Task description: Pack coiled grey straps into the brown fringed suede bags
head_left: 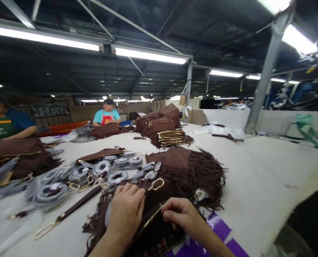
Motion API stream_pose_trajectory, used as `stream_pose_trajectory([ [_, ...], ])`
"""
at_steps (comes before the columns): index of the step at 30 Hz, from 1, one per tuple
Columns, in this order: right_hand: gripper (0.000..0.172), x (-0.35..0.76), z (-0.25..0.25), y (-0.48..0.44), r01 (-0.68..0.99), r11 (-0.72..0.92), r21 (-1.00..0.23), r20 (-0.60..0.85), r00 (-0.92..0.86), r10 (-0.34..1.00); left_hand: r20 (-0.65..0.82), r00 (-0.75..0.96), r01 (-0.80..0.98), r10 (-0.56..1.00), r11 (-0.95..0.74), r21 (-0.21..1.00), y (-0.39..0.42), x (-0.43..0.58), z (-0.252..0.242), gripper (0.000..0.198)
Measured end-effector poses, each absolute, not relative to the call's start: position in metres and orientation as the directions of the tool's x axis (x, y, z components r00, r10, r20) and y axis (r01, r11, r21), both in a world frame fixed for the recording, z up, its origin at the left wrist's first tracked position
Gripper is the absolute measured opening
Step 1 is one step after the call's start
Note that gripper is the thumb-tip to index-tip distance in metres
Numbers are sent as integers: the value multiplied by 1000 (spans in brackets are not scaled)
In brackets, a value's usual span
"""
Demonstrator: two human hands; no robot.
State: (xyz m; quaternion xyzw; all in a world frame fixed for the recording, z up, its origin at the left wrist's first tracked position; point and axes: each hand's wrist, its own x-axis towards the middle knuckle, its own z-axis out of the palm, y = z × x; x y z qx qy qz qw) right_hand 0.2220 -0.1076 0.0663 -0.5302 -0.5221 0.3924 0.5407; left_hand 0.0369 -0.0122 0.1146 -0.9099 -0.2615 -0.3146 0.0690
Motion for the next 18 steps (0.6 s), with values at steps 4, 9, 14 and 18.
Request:
stream_pose_trajectory([
  [4,16,221,66,-106,62,126,-990,134,166,977,608,705,458,365,-889,2,-15,52,92,22],
  [9,16,220,67,-99,66,102,-993,113,191,975,630,703,437,330,-899,-18,-13,48,81,23],
  [14,16,218,66,-95,23,126,-992,128,203,971,594,738,354,319,-933,61,-17,50,73,30],
  [18,27,216,65,-95,-27,175,-984,165,221,961,530,716,302,455,-886,353,-25,62,79,29],
])
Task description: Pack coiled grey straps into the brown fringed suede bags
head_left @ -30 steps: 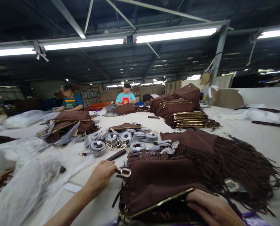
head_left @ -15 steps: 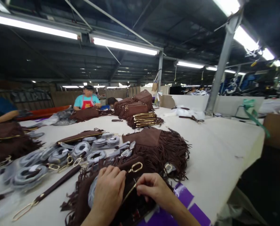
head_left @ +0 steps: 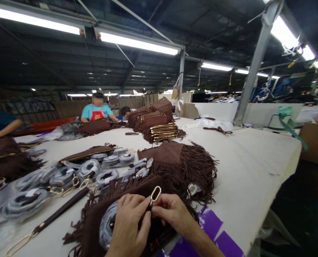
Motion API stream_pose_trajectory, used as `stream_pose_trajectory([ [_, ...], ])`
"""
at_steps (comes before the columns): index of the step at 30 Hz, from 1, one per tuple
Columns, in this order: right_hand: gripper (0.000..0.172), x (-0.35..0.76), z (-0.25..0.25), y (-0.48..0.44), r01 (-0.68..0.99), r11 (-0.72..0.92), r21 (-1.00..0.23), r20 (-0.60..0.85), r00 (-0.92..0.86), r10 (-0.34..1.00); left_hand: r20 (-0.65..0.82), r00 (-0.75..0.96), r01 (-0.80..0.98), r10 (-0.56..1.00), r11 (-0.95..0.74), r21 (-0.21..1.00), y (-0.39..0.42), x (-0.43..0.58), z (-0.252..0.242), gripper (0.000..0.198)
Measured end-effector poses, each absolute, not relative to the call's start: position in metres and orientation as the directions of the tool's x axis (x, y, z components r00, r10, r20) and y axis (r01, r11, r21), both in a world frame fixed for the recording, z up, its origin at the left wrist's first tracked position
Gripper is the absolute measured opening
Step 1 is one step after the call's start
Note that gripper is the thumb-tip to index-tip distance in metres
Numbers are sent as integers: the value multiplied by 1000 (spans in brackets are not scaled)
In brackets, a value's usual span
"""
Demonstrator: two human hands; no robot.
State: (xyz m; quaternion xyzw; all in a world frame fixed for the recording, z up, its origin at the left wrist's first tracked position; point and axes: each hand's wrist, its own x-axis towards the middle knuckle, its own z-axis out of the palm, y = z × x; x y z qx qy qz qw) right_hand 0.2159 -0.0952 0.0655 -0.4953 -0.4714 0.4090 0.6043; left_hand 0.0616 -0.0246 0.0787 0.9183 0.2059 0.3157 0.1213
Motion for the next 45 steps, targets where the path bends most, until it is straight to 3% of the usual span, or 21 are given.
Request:
stream_pose_trajectory([
  [3,41,214,64,-94,-28,206,-978,193,245,950,457,654,340,603,-774,534,-27,73,84,25],
  [9,46,207,54,-99,11,241,-970,227,380,897,362,582,325,728,-616,717,-23,81,86,31],
  [15,38,201,51,-133,-13,320,-947,259,555,790,415,564,204,714,-607,768,-25,74,84,30],
  [20,44,197,63,-144,-130,473,-872,370,458,808,402,646,52,649,-562,825,-33,72,87,27],
  [23,23,201,66,-135,53,441,-896,422,411,808,312,704,-1,638,-439,899,-34,74,88,28],
  [26,24,208,65,-126,228,390,-892,451,402,797,188,713,-15,675,-253,967,-31,75,87,31],
  [32,37,213,66,-123,235,241,-942,310,325,893,46,740,-59,671,-3,998,-28,77,86,46],
  [40,44,218,73,-126,-41,167,-985,148,291,945,105,750,-40,653,-113,993,-32,77,87,30],
  [45,49,220,73,-129,-46,150,-988,125,344,930,33,714,-37,700,-9,999,-32,78,86,24],
])
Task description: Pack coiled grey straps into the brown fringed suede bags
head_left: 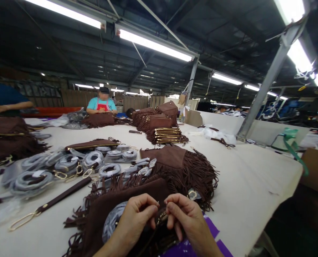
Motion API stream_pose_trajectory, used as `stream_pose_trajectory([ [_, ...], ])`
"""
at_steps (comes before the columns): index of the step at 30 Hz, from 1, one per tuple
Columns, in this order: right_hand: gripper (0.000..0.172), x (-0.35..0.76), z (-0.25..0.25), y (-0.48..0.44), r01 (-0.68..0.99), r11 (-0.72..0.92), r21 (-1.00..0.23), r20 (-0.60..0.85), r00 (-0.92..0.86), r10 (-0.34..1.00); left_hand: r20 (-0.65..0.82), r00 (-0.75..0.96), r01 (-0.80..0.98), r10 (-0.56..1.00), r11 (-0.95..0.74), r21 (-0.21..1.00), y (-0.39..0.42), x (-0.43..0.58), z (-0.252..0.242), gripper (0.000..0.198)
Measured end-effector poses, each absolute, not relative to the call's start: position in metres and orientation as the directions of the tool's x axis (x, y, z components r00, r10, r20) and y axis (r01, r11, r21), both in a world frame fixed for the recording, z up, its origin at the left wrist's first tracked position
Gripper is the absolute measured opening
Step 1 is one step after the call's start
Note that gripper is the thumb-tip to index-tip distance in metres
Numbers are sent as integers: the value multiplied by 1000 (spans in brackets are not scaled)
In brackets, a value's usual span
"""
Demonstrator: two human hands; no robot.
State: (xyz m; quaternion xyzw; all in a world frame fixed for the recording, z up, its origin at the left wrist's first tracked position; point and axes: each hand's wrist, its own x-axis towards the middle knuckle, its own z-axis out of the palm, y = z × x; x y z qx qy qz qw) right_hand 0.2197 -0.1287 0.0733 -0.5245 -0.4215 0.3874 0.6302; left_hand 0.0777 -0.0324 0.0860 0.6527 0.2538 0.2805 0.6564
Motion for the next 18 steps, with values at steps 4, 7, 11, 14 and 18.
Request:
stream_pose_trajectory([
  [4,55,217,80,-127,6,160,-987,151,366,918,44,710,-33,703,-30,999,-36,77,87,21],
  [7,51,215,82,-127,49,161,-986,168,340,925,43,731,19,681,-83,996,-38,76,88,21],
  [11,46,215,80,-127,85,174,-981,193,335,922,59,729,58,682,-148,987,-39,74,90,20],
  [14,46,215,78,-126,104,157,-982,184,345,921,70,726,63,684,-167,984,-39,74,91,18],
  [18,44,214,79,-125,146,138,-980,180,339,923,83,727,66,681,-191,979,-40,74,92,17],
])
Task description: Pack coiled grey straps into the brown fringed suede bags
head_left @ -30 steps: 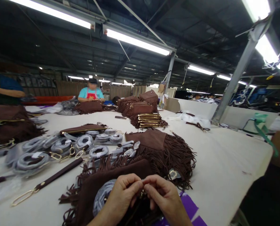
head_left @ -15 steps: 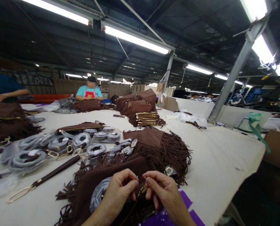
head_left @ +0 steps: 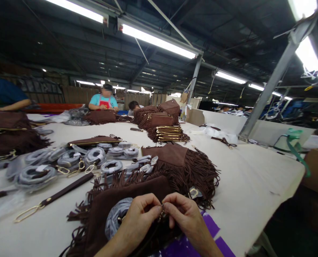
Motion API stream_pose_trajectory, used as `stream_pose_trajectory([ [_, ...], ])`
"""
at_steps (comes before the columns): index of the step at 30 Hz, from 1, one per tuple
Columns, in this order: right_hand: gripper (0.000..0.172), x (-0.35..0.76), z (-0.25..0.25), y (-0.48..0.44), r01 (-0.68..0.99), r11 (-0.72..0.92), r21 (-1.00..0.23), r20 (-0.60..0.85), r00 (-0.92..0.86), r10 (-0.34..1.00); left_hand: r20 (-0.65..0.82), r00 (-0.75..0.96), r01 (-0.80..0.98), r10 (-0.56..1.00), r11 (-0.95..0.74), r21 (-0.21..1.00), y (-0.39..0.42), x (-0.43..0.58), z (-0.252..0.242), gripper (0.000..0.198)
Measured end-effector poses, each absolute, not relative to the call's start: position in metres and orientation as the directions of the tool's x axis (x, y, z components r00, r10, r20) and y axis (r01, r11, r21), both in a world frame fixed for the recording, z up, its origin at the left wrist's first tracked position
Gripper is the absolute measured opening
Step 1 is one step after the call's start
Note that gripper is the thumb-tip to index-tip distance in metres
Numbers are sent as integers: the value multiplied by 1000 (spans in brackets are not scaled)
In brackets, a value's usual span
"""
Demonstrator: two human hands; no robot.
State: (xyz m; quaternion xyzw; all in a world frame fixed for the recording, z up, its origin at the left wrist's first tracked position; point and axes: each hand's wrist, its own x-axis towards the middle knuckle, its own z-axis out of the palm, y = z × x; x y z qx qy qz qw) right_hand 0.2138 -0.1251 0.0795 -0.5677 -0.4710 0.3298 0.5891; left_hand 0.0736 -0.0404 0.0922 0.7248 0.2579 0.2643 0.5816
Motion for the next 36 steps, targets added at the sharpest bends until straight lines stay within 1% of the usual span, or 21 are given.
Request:
stream_pose_trajectory([
  [4,42,214,78,-125,170,142,-975,192,334,923,83,722,74,687,-195,978,-41,74,90,16],
  [8,43,215,70,-125,136,148,-980,186,335,924,71,722,76,688,-181,981,-41,74,89,17],
  [14,42,214,67,-124,128,177,-976,211,348,914,96,723,53,685,-193,980,-41,75,92,16],
  [20,42,211,74,-124,157,142,-977,188,331,925,95,723,49,684,-188,981,-39,77,88,15],
  [24,35,208,72,-124,251,165,-954,245,336,909,108,700,66,706,-214,975,-40,76,85,15],
  [30,24,210,58,-125,476,210,-854,371,273,888,86,685,103,724,-213,972,-42,76,84,14],
  [32,24,212,56,-125,518,216,-828,384,244,890,82,683,113,726,-216,970,-42,76,80,13],
  [36,25,215,57,-127,547,230,-805,396,205,895,94,670,119,736,-232,965,-43,75,75,13],
])
